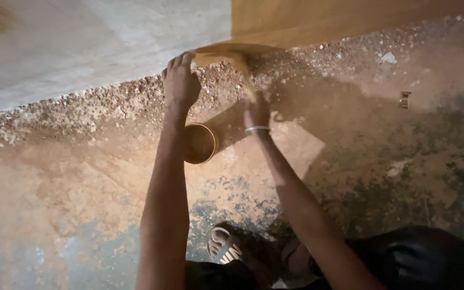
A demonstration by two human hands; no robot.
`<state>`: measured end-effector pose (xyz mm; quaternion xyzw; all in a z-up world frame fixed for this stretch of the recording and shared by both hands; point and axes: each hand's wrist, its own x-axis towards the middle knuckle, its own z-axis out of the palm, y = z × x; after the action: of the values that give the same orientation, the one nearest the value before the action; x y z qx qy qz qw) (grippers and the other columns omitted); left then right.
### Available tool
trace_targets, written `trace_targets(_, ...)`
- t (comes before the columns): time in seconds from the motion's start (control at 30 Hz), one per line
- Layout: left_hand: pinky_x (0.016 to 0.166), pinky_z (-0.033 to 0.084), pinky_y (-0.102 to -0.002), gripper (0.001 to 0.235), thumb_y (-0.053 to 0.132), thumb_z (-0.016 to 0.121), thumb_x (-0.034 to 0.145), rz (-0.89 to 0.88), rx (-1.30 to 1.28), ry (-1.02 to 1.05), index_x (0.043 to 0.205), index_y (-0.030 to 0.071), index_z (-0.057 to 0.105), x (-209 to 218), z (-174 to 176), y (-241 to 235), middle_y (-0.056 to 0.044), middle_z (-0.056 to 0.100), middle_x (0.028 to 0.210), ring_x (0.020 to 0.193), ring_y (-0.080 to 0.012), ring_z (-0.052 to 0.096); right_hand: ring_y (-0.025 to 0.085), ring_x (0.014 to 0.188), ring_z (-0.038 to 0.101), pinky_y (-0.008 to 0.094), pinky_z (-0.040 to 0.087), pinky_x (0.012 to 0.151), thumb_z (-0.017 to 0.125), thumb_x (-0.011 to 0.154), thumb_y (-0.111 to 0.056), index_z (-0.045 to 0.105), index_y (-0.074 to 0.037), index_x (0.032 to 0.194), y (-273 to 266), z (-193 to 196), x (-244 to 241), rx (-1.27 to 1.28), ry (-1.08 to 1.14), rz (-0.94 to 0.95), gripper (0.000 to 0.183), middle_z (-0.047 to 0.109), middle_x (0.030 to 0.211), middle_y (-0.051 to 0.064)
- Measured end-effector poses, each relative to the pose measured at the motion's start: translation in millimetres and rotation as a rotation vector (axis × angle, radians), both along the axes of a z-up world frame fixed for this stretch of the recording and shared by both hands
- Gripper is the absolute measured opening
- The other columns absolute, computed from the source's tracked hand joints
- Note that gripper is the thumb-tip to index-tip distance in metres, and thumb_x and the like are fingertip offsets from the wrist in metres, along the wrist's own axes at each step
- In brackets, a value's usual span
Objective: The person paints a wall with a yellowish-brown paint using a wide brush. They repeatedly dip the brush into a small container and apply the paint in horizontal strokes along the lower section of the wall, gradually covering more area.
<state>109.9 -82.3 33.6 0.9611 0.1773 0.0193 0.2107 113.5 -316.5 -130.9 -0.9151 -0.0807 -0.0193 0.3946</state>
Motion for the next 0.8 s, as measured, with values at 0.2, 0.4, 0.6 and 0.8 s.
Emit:
trace_targets(0.2, 0.114, 0.033, -0.049, 0.058, -0.007, 0.057, 0.081, 0.011, -0.016, 0.027, 0.136, 0.011, 0.056, 3, 4, -1, -0.009, 0.058, 0.143, 0.136, -0.0264, 0.048, 0.046, 0.121, 0.060, 0.049, 0.047, 0.103, 0.060, 0.105, -0.019, 0.048, 0.006, 0.142, -60, -44, 30, 0.131, -0.153, -0.330, 0.046, 0.062, 0.132, 0.032)
trace_targets(0.4, 0.115, 0.031, -0.053, 0.057, -0.007, 0.058, 0.083, 0.005, -0.006, -0.028, 0.137, 0.011, 0.058, 3, 2, -1, -0.009, 0.057, 0.144, 0.137, -0.0285, 0.047, 0.040, 0.128, 0.060, 0.047, 0.047, 0.110, 0.055, 0.105, -0.010, 0.047, 0.003, 0.146, -7, -6, -1, 0.351, -0.047, -0.076, 0.043, 0.059, 0.140, 0.031)
trace_targets(0.6, 0.116, 0.031, -0.052, 0.060, -0.009, 0.057, 0.081, -0.005, 0.017, -0.053, 0.138, 0.010, 0.058, 3, 1, 5, -0.010, 0.057, 0.143, 0.137, -0.0294, 0.047, 0.028, 0.085, 0.069, 0.033, 0.059, 0.058, 0.057, 0.087, 0.009, 0.049, -0.002, 0.142, 39, 29, -41, 0.006, 0.097, 0.341, 0.057, 0.068, 0.114, 0.023)
trace_targets(0.8, 0.115, 0.031, -0.052, 0.055, -0.007, 0.058, 0.084, -0.016, 0.019, -0.049, 0.136, 0.011, 0.058, -6, 2, 10, -0.010, 0.057, 0.144, 0.135, -0.0288, 0.047, 0.032, 0.093, 0.072, 0.045, 0.060, 0.080, 0.060, 0.106, -0.019, 0.062, -0.006, 0.120, 11, -19, -11, 0.024, -0.072, -0.042, 0.019, 0.071, 0.107, 0.016)
